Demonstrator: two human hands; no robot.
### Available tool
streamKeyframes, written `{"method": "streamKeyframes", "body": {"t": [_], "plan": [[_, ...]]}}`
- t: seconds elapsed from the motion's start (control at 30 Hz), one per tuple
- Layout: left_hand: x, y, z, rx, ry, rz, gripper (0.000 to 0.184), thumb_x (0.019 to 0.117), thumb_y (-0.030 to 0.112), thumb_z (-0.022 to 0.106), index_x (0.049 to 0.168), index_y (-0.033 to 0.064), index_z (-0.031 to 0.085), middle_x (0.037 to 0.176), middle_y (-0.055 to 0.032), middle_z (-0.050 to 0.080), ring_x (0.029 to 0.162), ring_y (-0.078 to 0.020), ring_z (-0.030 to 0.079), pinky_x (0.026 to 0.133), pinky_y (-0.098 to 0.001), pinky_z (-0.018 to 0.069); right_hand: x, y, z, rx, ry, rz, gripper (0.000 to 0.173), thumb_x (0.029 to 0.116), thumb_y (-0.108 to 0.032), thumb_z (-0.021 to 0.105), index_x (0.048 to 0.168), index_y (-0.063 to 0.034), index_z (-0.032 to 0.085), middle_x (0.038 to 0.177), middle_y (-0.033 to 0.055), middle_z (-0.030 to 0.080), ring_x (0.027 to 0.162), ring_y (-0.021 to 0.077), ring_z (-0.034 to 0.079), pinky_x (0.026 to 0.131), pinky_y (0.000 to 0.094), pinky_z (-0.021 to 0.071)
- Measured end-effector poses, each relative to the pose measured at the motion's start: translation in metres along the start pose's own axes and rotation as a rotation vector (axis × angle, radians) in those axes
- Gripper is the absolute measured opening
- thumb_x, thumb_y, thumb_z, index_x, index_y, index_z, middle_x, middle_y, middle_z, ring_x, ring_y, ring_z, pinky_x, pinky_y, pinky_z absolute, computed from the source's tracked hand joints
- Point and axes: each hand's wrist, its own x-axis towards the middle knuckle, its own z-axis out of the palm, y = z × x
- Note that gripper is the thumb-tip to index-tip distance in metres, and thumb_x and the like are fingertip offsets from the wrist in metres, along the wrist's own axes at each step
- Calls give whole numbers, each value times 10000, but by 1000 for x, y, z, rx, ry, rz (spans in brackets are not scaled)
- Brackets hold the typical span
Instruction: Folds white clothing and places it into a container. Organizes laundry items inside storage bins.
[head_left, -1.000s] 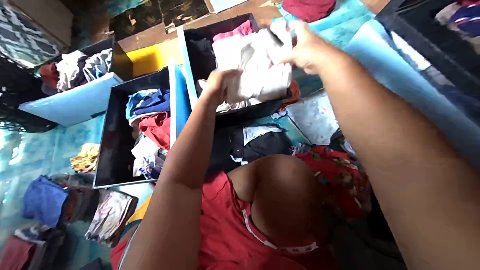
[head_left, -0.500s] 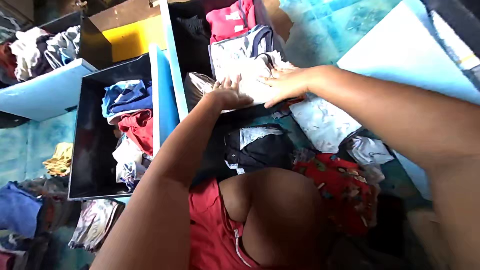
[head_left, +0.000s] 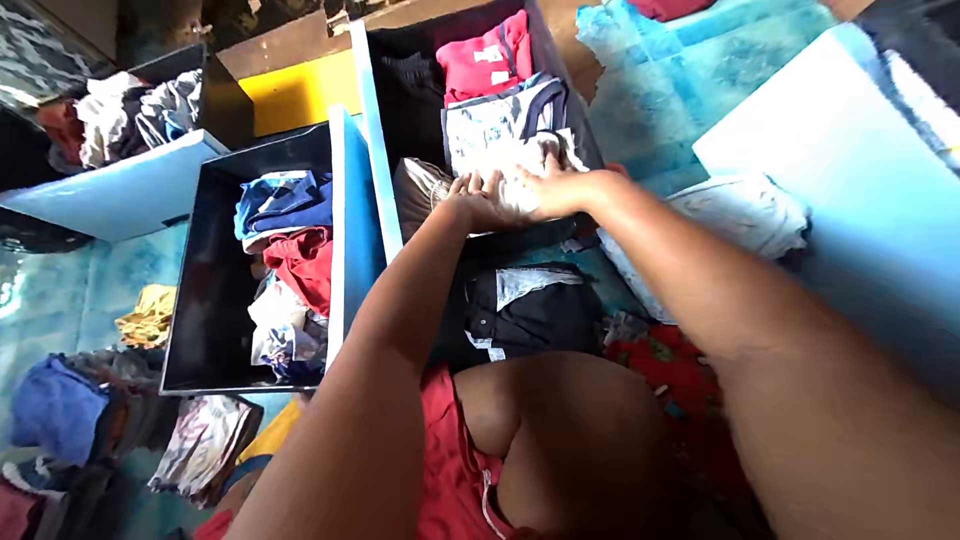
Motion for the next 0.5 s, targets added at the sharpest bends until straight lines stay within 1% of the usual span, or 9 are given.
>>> {"method": "streamKeyframes", "body": {"t": [0.07,0.1,0.17,0.2,0.27,0.33,0.37,0.43,0.5], "plan": [[-6,-2,-1,-122,80,56,1137,824,722,678,1665,207,112,1694,-244,101,1565,-417,129,1259,-584,90,2,-3,-1,-23,-53,66,1067,878,-406,790,1669,-224,97,1617,429,-20,1437,667,182,1049,817,258],[-8,-4,-2,-182,159,85,1086,818,625,761,1651,200,208,1680,-266,137,1546,-439,182,1244,-614,140,2,-3,-1,-30,-43,80,1062,870,-360,799,1668,-220,113,1618,428,-4,1433,665,199,1040,820,270],[-25,-2,-1,-281,371,120,930,857,418,802,1614,164,325,1663,-293,166,1496,-484,278,1184,-649,259,5,-1,4,-44,-2,106,1002,860,-273,803,1653,-186,198,1627,405,54,1431,648,232,1021,825,296],[-44,3,2,-343,495,144,867,873,337,791,1597,143,355,1656,-291,192,1475,-477,324,1163,-624,328,12,4,7,-52,14,107,1056,847,-315,821,1663,-255,153,1639,386,38,1446,637,211,1027,825,300],[-102,17,24,-544,674,229,751,888,228,777,1541,85,434,1651,-250,247,1468,-411,371,1157,-545,392,15,9,10,-47,28,70,1138,817,-498,835,1666,-263,116,1637,394,4,1461,630,186,1055,814,277],[-170,23,64,-700,690,349,599,904,178,770,1437,41,531,1614,-213,334,1443,-338,422,1140,-487,436,15,17,14,-29,50,21,1162,799,-605,799,1668,-261,110,1623,421,8,1443,654,200,1045,833,254],[-199,19,86,-742,669,426,548,895,160,769,1388,17,577,1584,-233,376,1446,-336,423,1144,-477,436,17,22,11,-28,54,-4,1134,812,-611,785,1667,-257,129,1616,433,13,1433,665,207,1045,834,252],[-253,3,122,-767,589,503,428,915,174,748,1296,1,655,1522,-248,465,1413,-315,474,1139,-430,442,13,26,-9,-33,59,-71,995,851,-529,789,1640,-206,276,1610,440,49,1432,666,209,1059,830,241],[-298,-22,143,-810,556,472,327,919,157,730,1202,-3,702,1413,-219,571,1321,-249,563,1090,-360,485,-2,10,-44,-76,89,-136,782,889,-408,791,1541,-113,475,1623,420,54,1447,661,173,1077,827,219]]}}
